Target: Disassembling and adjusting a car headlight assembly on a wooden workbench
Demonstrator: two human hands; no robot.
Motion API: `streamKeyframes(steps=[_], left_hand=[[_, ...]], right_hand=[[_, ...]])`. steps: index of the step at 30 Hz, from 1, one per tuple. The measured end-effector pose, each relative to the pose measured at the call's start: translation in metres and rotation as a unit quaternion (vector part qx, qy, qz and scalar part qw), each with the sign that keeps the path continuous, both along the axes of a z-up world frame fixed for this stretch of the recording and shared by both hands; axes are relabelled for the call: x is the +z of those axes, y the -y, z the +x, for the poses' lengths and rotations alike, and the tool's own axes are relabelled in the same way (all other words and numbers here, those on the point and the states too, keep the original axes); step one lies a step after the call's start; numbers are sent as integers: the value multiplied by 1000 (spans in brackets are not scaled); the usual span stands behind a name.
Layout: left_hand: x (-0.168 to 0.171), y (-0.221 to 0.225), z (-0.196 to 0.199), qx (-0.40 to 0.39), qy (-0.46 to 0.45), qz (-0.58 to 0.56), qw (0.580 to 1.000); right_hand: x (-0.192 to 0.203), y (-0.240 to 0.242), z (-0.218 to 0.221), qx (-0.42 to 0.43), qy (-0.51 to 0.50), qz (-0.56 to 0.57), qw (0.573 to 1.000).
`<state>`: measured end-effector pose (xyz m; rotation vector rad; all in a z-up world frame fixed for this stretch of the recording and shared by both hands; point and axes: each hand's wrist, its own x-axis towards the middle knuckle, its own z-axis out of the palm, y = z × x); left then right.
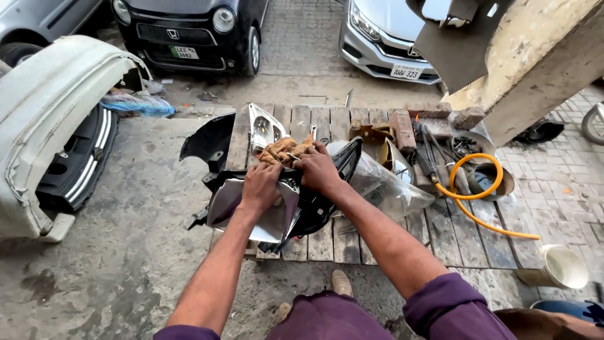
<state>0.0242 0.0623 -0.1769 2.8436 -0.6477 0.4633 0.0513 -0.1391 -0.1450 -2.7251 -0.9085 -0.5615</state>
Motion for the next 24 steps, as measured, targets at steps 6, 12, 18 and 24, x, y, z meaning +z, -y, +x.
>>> streamKeyframes(steps=[6,12,18,24], left_hand=[[-10,-6,9,-9,32,-31,999],[-22,-2,17,17,39,-78,996],[-29,-7,24,21,40,-58,997],[-26,0,23,19,34,-73,997]], right_hand=[[-38,7,17,7,2,45,999],[-52,13,26,-4,16,67,998],[-53,8,16,-20,19,72,997],[-61,16,23,-27,14,62,998]])
